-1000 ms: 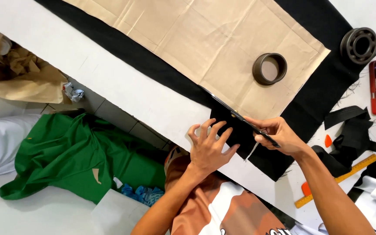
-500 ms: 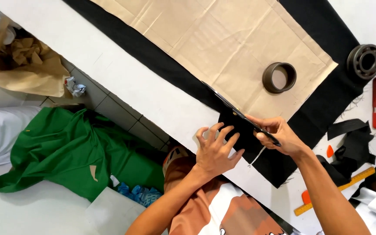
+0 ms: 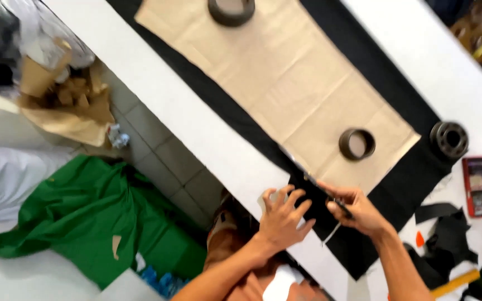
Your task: Marking fabric using a paper pattern and ruler, then cutting the fabric along the lines with scissors.
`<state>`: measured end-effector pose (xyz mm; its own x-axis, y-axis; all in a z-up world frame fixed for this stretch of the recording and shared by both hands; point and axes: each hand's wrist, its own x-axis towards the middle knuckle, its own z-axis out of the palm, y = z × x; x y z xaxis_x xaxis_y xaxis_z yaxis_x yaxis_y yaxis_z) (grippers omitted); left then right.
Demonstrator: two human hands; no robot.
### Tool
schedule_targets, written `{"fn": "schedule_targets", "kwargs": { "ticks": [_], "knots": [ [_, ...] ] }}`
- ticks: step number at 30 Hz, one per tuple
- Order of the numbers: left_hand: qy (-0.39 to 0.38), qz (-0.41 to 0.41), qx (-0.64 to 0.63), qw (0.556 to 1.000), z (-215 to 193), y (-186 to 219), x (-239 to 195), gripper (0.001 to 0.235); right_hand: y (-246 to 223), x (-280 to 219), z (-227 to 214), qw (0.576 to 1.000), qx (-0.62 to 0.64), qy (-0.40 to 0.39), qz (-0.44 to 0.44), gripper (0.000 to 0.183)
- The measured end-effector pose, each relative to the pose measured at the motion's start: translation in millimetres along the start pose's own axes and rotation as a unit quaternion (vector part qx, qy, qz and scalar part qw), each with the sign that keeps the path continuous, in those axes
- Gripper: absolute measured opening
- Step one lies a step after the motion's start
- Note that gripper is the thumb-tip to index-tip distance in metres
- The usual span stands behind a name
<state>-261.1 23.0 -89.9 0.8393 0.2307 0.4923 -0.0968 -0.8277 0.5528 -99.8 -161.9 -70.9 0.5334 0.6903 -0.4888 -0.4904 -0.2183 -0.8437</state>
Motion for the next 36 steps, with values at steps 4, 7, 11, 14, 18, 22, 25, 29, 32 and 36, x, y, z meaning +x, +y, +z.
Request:
{"fn": "schedule_targets", "kwargs": {
  "ticks": [4, 7, 11, 14, 18, 22, 25, 29, 32, 36],
  "knots": [
    [-0.073, -0.022, -0.054, 0.996, -25, -7, 13, 0.041, -32, -2, 17, 0.993, -0.033, 0.014, 0.109, 0.062],
    [-0.067, -0.004, -0.056, 0.996, -45, -37, 23, 0.04, -20, -6, 10, 0.993, -0.019, 0.02, 0.111, 0.065],
    [-0.034, 0.038, 0.013, 0.999, -59, -106, 51, 0.058, -24, -10, 34, 0.999, 0.009, 0.033, -0.012, 0.059],
    [-0.059, 0.066, 0.037, 0.995, -70, -135, 64, 0.069, 17, -17, 2, 0.998, 0.042, 0.035, -0.012, 0.061],
    [-0.084, 0.077, 0.036, 0.993, -70, -150, 59, 0.07, 20, -28, 12, 0.998, 0.033, 0.042, -0.021, 0.059],
    [-0.081, 0.104, 0.056, 0.99, -68, -155, 63, 0.067, 13, -27, 12, 0.997, 0.065, 0.045, -0.018, 0.06],
    [-0.071, 0.099, 0.065, 0.99, -68, -150, 60, 0.066, 12, -25, 7, 0.997, 0.068, 0.029, -0.021, 0.061],
    [-0.066, 0.097, 0.07, 0.991, -68, -149, 59, 0.063, 16, -16, 2, 0.998, 0.059, 0.031, -0.023, 0.061],
    [-0.073, 0.096, 0.089, 0.989, -70, -149, 61, 0.063, 9, -9, 8, 0.997, 0.073, 0.016, -0.016, 0.062],
    [-0.09, 0.093, 0.096, 0.987, -74, -146, 63, 0.058, 10, -1, 8, 0.997, 0.077, 0.0, -0.017, 0.062]
  ]
}}
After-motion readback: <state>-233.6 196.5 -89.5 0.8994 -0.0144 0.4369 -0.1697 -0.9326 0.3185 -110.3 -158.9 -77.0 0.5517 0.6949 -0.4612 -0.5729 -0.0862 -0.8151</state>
